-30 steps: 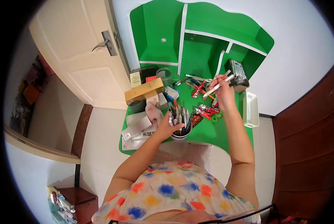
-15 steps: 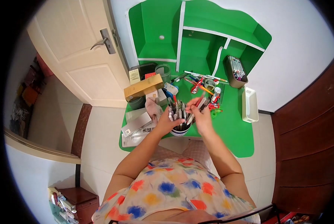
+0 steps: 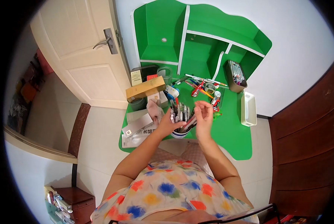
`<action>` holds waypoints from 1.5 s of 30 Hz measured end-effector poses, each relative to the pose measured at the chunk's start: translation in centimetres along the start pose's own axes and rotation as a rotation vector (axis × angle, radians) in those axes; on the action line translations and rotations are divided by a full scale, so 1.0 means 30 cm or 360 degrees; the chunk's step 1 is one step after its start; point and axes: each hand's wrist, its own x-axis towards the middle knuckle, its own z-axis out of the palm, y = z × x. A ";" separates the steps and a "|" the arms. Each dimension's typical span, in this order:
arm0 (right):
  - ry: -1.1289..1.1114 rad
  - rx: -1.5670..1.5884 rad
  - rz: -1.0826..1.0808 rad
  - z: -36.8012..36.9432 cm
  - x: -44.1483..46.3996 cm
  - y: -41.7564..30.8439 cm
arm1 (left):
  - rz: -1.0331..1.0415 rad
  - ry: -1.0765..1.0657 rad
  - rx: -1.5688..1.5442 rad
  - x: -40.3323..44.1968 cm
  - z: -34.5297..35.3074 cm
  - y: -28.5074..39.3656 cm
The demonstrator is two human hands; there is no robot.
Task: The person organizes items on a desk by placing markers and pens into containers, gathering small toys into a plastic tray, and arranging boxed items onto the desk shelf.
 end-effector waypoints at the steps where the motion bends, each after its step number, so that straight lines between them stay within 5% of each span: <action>1: 0.0023 -0.0010 0.0025 -0.007 0.003 0.001 | -0.0004 0.0006 0.0017 0.000 -0.001 0.001; 13: -0.0175 0.0284 0.0619 0.017 0.008 0.038 | -0.0045 0.0032 -0.0066 -0.002 0.005 -0.005; 22: -0.0637 0.0005 0.0577 -0.021 0.070 0.069 | -0.0099 0.0067 0.0064 -0.009 0.012 0.028; 26: -0.0454 -0.0125 0.0494 -0.095 0.123 0.037 | -0.0044 0.0067 0.0035 -0.002 0.011 0.014; 32: -0.0389 -0.1012 0.0007 -0.209 0.431 0.113 | -0.0077 0.0043 0.0056 -0.006 0.006 0.012; 35: -0.0607 -0.1725 -0.0681 -0.232 0.569 0.191 | -0.0090 0.0039 0.0069 -0.011 0.007 0.029; 38: -0.0696 -0.2313 -0.0565 -0.267 0.624 0.278 | -0.0077 0.0055 0.0098 -0.010 0.005 0.021; 45: -0.0905 -0.2250 -0.0061 -0.249 0.671 0.302 | -0.0014 0.0071 0.0144 -0.005 -0.004 -0.028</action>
